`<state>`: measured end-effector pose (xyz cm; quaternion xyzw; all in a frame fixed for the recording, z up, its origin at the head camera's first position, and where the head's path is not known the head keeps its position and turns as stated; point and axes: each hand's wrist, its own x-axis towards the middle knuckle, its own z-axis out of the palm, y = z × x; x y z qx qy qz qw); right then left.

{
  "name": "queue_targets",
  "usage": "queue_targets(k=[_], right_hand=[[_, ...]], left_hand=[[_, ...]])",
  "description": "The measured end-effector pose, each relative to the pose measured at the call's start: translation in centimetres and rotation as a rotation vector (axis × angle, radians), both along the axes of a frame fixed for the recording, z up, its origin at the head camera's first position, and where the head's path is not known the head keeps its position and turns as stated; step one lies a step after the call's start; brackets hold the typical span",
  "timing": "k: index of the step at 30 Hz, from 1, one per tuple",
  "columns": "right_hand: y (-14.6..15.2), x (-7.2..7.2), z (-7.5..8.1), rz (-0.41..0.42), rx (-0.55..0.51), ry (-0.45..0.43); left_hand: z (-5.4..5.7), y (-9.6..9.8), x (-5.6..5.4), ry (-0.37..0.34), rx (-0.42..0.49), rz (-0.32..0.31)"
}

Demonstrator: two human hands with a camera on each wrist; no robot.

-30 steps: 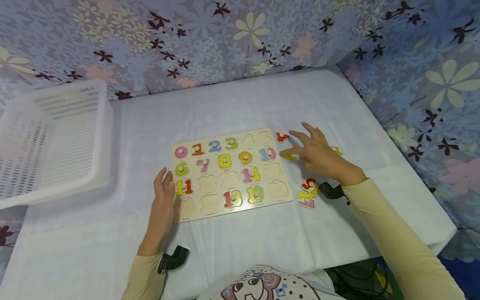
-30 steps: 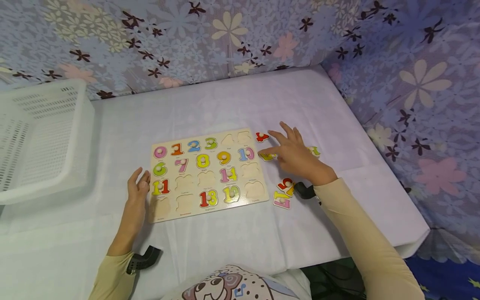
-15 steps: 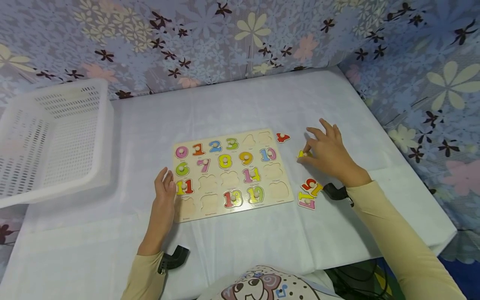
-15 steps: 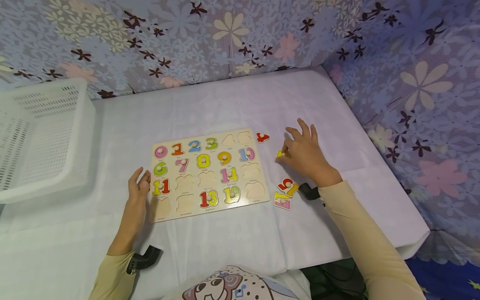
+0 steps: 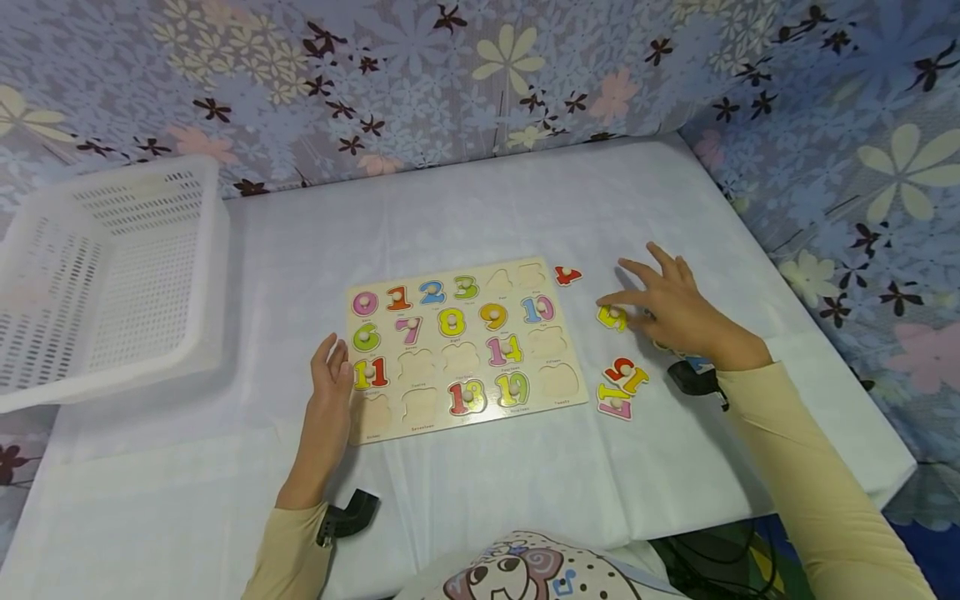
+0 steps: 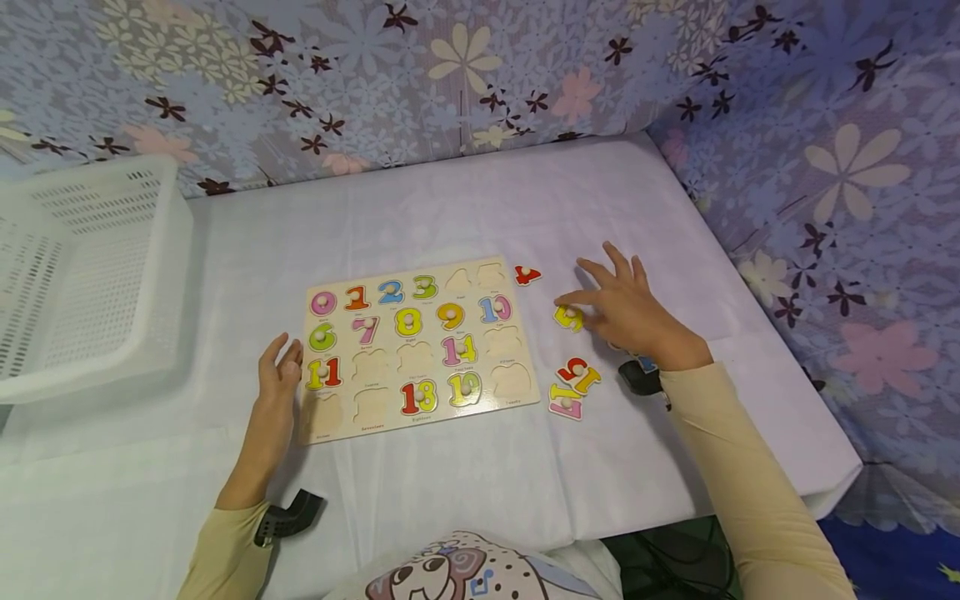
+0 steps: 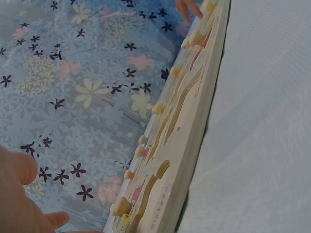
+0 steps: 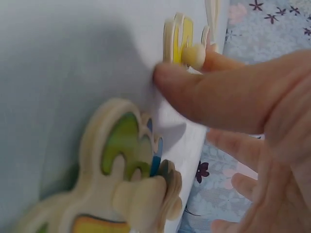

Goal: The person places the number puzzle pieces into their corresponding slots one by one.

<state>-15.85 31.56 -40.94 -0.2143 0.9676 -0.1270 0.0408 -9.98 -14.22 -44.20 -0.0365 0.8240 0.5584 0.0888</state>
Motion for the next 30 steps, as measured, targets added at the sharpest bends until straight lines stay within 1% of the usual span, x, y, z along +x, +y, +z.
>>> queue_targets(k=[3,8,11,16,18,21,24,27,29,30], right_hand=[[0.0,-0.1,0.1,-0.012,0.0,0.039],[-0.2,-0.4,0.2,-0.061,-0.033,0.123],[-0.7,-0.4,0.2,-0.068,-0.067,0.11],[-1.4,-0.4,0.0,-0.064,-0.055,0.06],[-1.5,-0.4,-0.1,-0.059,-0.047,0.071],[-1.6,-0.7,0.1,-0.048,-0.053,0.11],[-1.9,-1.4,0.7,-0.033,-0.064,0.197],[-2.8,-2.6,1.5,-0.014,-0.072,0.263],[-3.7,-3.8,1.7,0.008,-0.063,0.28],[-4.2,-4.4,1.7,0.019,-0.056,0.271]], left_hand=[[0.0,0.0,0.0,0.002,0.005,0.0],[0.0,-0.1,0.1,0.012,0.016,-0.009],[0.0,-0.1,0.0,0.015,0.021,-0.012],[0.0,-0.1,0.0,0.006,0.024,-0.009],[0.0,-0.1,-0.1,0.001,0.026,-0.007],[0.1,0.0,0.0,-0.005,0.026,-0.005],[0.2,-0.1,0.0,-0.007,0.019,-0.003],[0.1,-0.1,-0.1,-0.013,0.015,0.0],[0.0,-0.2,-0.1,-0.01,0.014,0.001],[0.0,-0.2,-0.1,-0.008,0.017,0.001]])
